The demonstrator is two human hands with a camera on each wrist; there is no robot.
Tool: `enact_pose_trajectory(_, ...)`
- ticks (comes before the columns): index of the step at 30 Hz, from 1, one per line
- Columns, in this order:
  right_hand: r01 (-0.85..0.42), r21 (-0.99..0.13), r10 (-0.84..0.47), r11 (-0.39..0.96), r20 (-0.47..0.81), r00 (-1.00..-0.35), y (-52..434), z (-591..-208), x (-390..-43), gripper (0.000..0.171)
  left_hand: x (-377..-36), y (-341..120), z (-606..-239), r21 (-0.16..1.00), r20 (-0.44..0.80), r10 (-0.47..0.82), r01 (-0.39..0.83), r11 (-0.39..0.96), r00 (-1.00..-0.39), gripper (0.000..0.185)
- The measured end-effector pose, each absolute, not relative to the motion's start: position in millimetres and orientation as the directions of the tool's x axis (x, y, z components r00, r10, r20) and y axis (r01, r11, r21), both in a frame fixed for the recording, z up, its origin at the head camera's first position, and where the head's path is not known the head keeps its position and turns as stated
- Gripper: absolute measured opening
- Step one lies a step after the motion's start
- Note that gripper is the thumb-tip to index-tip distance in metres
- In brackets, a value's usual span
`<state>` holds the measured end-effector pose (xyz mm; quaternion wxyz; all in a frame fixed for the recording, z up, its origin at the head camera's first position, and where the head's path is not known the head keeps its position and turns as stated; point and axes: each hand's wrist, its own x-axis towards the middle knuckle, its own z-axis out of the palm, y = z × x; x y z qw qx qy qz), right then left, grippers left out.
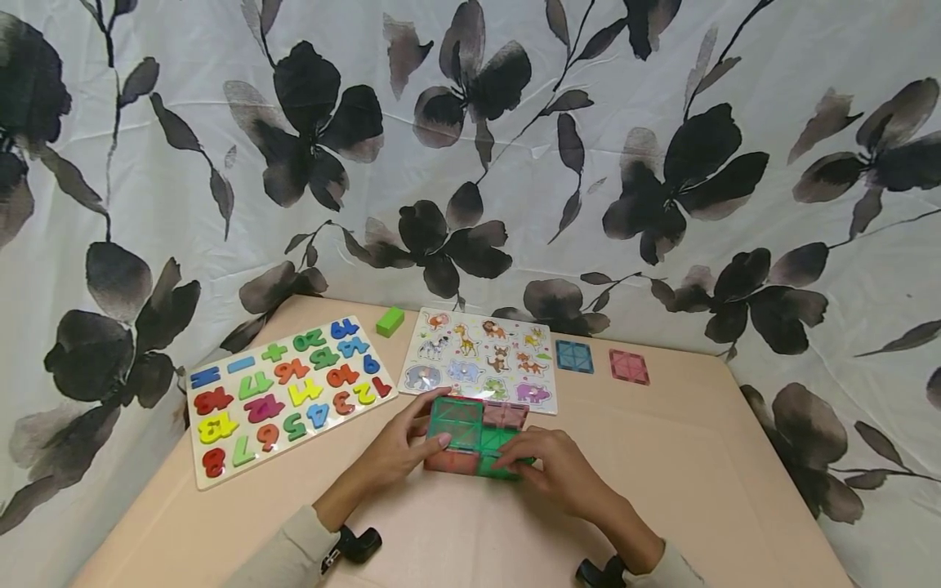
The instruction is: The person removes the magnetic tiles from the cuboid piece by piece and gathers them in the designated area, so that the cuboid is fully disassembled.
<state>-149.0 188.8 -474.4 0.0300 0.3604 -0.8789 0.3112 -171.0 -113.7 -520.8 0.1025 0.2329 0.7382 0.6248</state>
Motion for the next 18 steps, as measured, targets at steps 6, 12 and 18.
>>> enact_pose_trajectory(6,-0.603,-0.604,-0.562,0.521,0.29,-0.775,197,-477,-146,0.028,-171,-113,-520,0.969,0.145,0.473,0.221,0.11,-0.869,0.069)
enact_pose_trajectory(12,-0.533,-0.68,-0.505,0.504,0.269,-0.82,208,-477,-144,0.025,-171,-113,-521,0.969,0.141,0.472,0.219,0.115,-0.87,0.069)
enact_pose_trajectory(18,-0.478,-0.71,-0.429,0.517,0.268,-0.862,221,-473,-141,0.025,-171,-113,-521,0.969,0.149,0.475,0.224,0.105,-0.867,0.069)
